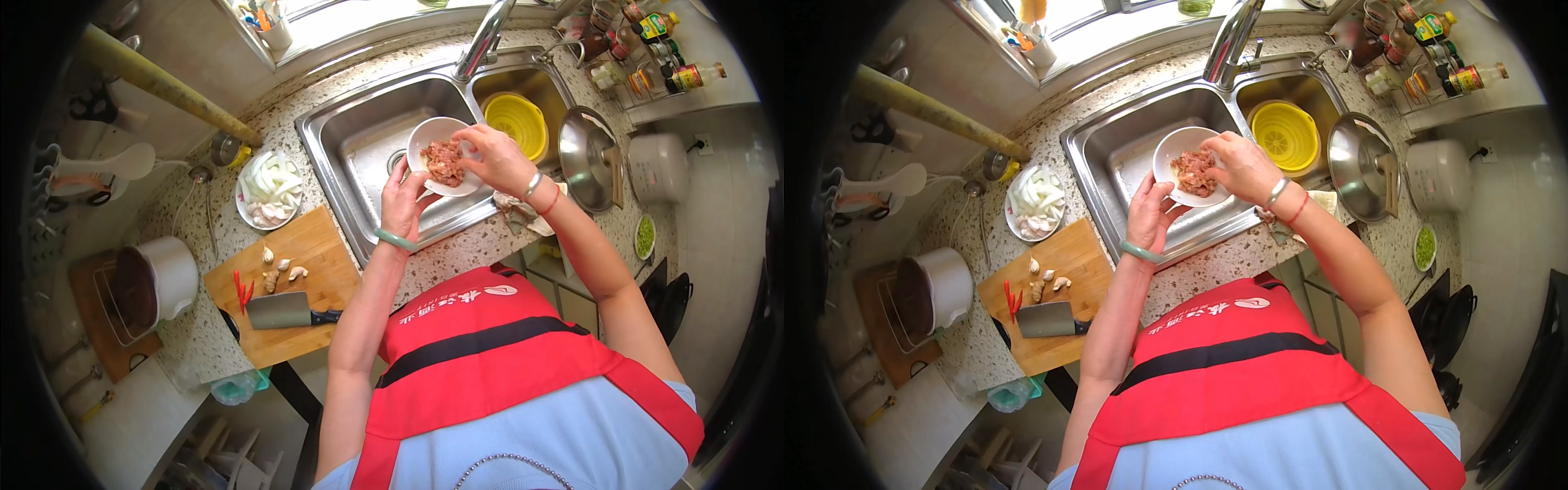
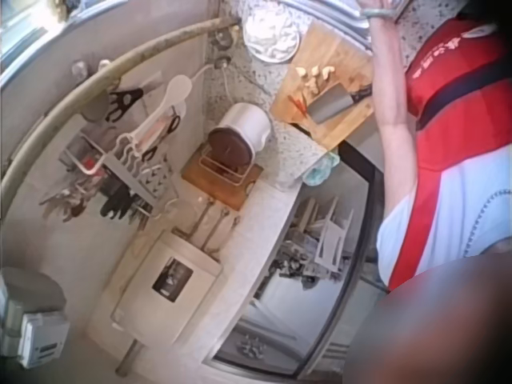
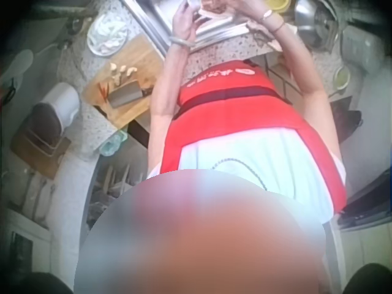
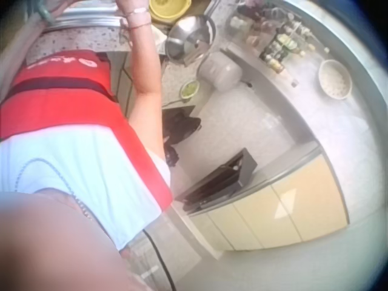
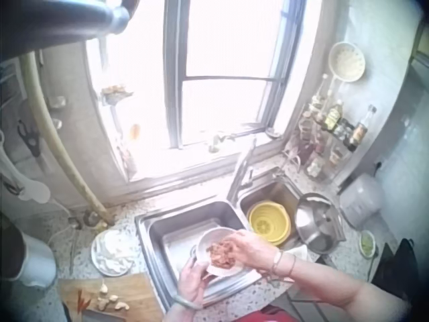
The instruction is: The person pours oil into a bowl of minced meat and mixes it by hand. They then wash their hands and a cloth at the sink. Finally, they use a cleaver to smash and peel garlic cloves on a wooden cutting board.
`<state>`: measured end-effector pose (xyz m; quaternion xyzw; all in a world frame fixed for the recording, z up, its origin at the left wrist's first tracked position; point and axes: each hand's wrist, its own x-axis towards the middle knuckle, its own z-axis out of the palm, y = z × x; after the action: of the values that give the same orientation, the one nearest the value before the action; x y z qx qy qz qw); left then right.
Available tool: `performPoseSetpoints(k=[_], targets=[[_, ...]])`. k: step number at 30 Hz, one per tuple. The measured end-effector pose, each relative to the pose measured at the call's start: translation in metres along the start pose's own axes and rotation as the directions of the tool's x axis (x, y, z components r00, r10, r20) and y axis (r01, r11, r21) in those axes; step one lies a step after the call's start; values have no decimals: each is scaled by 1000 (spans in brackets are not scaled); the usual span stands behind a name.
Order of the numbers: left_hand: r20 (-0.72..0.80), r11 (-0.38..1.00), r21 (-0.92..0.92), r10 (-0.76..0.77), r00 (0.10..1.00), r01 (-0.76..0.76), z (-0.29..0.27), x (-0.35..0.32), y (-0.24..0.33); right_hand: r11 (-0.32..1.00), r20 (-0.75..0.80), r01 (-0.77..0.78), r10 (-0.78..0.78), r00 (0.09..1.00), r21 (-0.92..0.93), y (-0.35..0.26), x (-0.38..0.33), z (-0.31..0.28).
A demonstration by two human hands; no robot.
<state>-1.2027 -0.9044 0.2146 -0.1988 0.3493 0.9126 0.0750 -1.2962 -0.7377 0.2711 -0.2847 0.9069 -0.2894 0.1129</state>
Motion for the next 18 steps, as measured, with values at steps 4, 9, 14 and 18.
performPoseSetpoints(k=[4,9,14,18], targets=[[6,998,63,-2,1000,2,15,1,-1,992,-98,48,-60,993,-119,12,9,38],[55,999,-1,-32,998,32,6,4,-4,987,-213,102,-74,974,125,0,11,16],[34,1000,8,-21,999,20,4,4,2,918,35,26,-44,998,396,-11,8,-10],[46,1000,-11,-25,999,26,3,3,2,851,59,-104,86,995,515,6,12,-9]])
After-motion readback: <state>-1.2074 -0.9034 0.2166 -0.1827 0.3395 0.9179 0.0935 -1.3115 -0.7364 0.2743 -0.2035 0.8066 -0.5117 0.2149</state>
